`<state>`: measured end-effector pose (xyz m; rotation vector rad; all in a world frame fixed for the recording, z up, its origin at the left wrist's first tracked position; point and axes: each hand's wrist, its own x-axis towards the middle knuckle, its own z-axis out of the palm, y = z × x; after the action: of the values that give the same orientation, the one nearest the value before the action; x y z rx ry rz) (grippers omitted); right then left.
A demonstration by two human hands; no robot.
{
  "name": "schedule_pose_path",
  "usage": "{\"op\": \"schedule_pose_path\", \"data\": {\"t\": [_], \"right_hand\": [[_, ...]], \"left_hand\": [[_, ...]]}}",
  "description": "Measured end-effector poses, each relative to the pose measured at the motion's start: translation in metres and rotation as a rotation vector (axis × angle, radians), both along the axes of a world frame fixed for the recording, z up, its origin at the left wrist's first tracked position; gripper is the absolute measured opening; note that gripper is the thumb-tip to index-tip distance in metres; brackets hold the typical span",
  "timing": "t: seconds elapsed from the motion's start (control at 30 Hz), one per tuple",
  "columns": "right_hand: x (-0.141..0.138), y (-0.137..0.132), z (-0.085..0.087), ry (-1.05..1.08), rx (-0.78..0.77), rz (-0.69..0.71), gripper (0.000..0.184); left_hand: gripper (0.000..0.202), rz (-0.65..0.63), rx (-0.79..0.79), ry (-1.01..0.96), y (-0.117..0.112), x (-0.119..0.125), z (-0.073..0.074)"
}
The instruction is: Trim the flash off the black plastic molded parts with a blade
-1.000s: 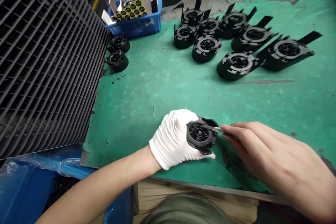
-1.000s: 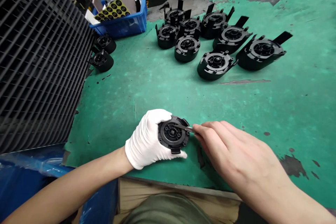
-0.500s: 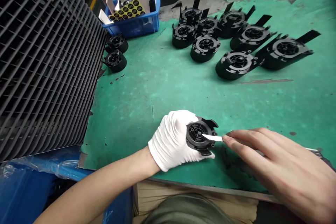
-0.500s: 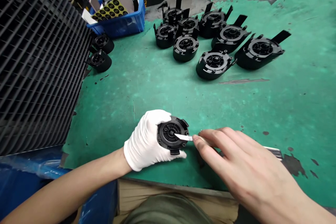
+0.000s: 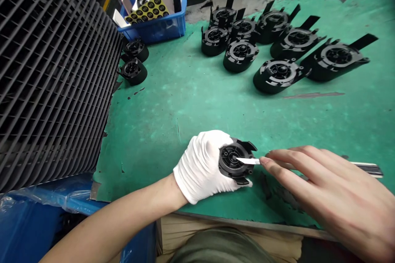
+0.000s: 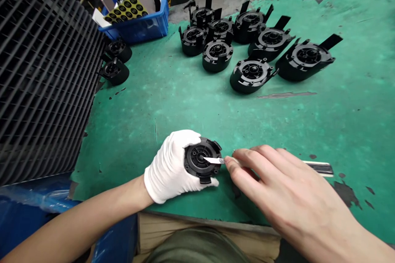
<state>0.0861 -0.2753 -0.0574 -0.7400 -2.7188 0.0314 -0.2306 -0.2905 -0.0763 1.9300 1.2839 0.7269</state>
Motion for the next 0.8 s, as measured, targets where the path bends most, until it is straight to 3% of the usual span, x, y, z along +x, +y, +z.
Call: {"op": "schedule_pose_path", "data": {"t": [0.33, 0.8], "right_hand": [[0.0004, 0.0014, 0.0086, -0.012, -0.025, -0.003, 0.040], [0.0088, 0.0043, -0.0004, -0.002, -0.061, -0.018, 0.043]], "left_hand": [[0.072, -0.007, 0.020, 0.005, 0.0001, 0.0001, -0.0013], [0.074, 0.022, 0.013, 0.013, -0.0028, 0.0008, -0.0070]]}}
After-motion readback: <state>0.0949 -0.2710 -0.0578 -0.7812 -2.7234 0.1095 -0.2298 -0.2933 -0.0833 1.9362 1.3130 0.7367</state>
